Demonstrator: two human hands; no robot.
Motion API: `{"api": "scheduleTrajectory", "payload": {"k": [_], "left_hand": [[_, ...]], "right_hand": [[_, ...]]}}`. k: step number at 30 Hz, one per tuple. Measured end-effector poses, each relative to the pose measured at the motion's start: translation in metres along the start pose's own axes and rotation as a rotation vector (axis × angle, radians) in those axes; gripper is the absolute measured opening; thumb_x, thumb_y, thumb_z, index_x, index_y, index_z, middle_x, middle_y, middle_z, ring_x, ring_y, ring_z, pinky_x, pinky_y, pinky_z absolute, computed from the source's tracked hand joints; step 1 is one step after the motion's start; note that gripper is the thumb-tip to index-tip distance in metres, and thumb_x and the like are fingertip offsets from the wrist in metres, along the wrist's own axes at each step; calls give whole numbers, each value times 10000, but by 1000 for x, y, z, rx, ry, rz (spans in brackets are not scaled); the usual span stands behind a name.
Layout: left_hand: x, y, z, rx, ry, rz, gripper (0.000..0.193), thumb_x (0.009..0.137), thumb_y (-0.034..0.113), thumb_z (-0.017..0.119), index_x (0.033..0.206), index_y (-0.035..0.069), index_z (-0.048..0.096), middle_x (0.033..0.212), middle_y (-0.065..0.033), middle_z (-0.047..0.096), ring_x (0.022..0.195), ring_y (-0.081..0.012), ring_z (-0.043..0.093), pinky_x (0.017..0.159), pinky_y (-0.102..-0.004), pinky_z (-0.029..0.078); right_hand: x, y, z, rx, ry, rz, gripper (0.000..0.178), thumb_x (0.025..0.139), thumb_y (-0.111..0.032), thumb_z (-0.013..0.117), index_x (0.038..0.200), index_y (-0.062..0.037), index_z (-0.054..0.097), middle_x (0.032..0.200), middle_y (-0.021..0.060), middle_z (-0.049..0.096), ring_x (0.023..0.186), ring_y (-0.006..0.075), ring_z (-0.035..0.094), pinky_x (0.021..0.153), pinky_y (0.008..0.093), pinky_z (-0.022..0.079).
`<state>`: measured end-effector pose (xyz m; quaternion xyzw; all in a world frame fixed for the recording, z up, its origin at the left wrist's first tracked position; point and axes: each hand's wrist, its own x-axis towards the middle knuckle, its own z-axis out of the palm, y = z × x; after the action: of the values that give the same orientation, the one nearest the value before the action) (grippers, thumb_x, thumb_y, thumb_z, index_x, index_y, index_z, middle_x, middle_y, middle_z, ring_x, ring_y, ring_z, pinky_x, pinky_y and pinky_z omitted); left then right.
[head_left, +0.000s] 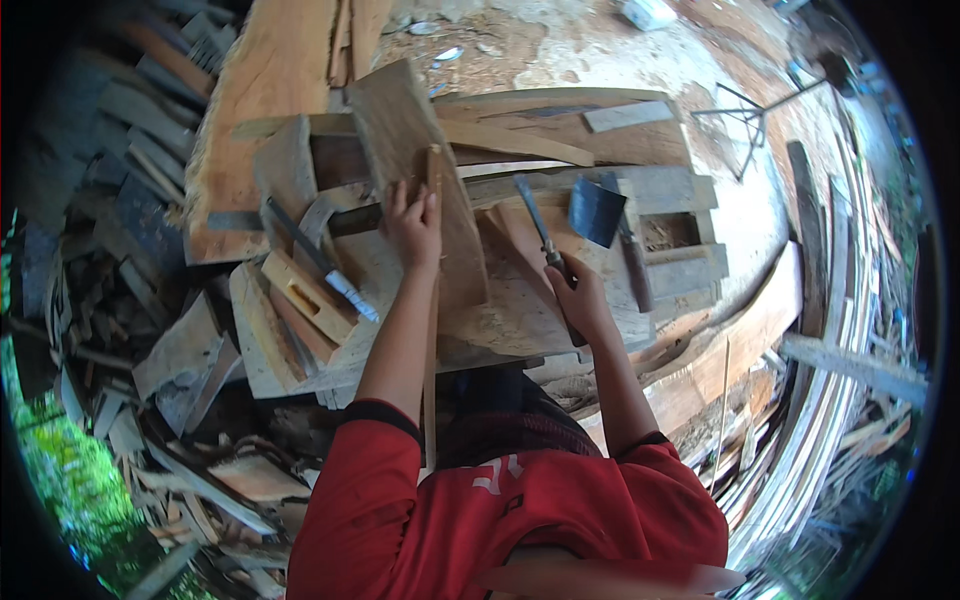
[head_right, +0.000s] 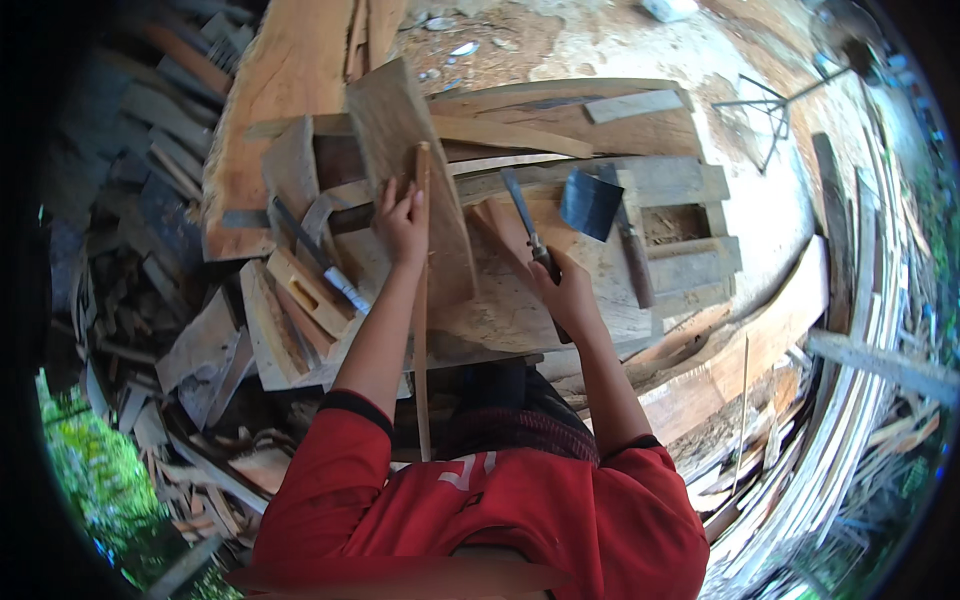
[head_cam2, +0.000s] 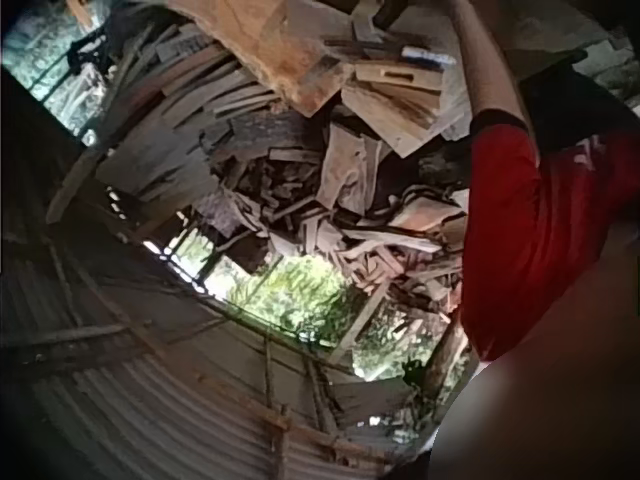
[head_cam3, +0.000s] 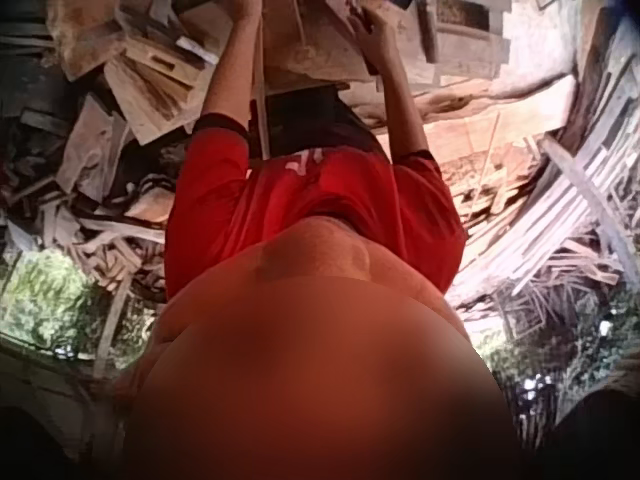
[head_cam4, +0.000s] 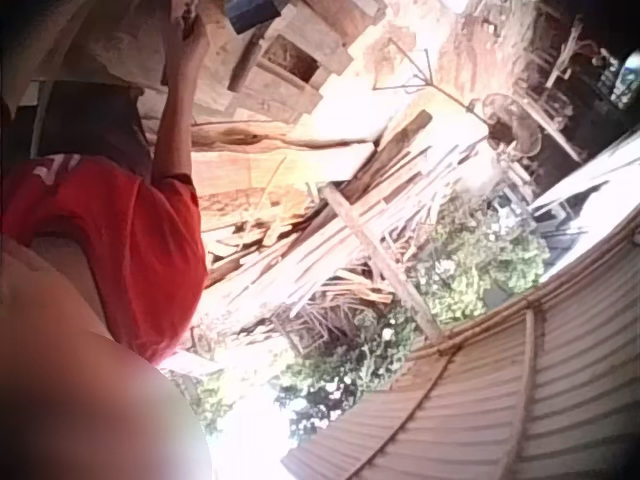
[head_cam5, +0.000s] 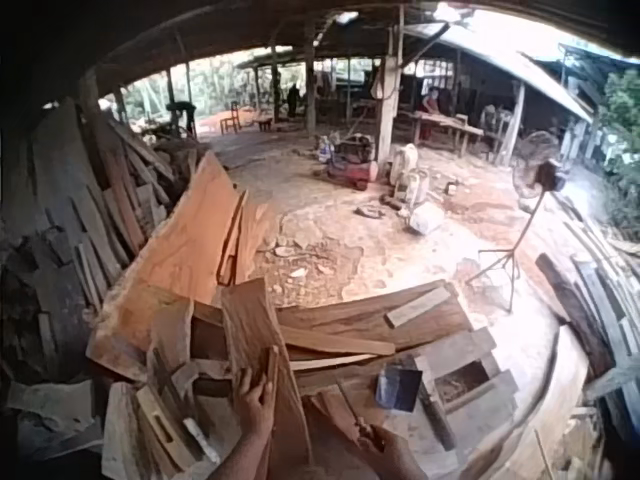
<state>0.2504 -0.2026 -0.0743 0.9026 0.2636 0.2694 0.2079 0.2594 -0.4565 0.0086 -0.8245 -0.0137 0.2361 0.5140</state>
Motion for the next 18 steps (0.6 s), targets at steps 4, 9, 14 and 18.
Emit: {"api": "scheduleTrajectory", "payload": {"k": [4, 9, 14, 18], "left_hand": [[1, -7, -6, -13, -3, -30, 336, 841, 394, 506, 1021, 155, 660, 1269, -82, 474, 1226, -257, 368, 922, -489, 301], [0, 9, -13, 106, -92, -37, 440, 779, 480, 563, 1069, 158, 638, 1326, -77, 415, 1262, -246, 315, 947, -494, 285], [2, 13, -15, 79, -116, -73, 502, 770, 505, 569, 1088, 121, 625, 1326, -109, 412, 1258, -281, 317, 972, -480, 274], [1, 16, -12, 136, -115, -46, 465, 813, 474, 528, 1118, 130, 604, 1362, -89, 363, 1287, -262, 266, 974, -521, 260]], "right_hand": [[-21, 14, -29, -302, 36, -123, 356, 762, -203, 636, 1047, 1, 571, 790, 183, 609, 722, 353, 565, 648, 355, 450], [-28, 45, -51, -575, 201, -129, 457, 704, -292, 676, 1080, -50, 578, 912, 187, 618, 859, 325, 595, 740, 387, 471], [-22, 66, -47, -612, 254, -71, 425, 705, -260, 659, 1063, -44, 580, 897, 174, 619, 875, 323, 586, 774, 393, 460], [-18, 89, -42, -597, 329, -193, 412, 698, -200, 639, 1069, -35, 569, 992, 177, 589, 954, 336, 547, 831, 387, 437]]}}
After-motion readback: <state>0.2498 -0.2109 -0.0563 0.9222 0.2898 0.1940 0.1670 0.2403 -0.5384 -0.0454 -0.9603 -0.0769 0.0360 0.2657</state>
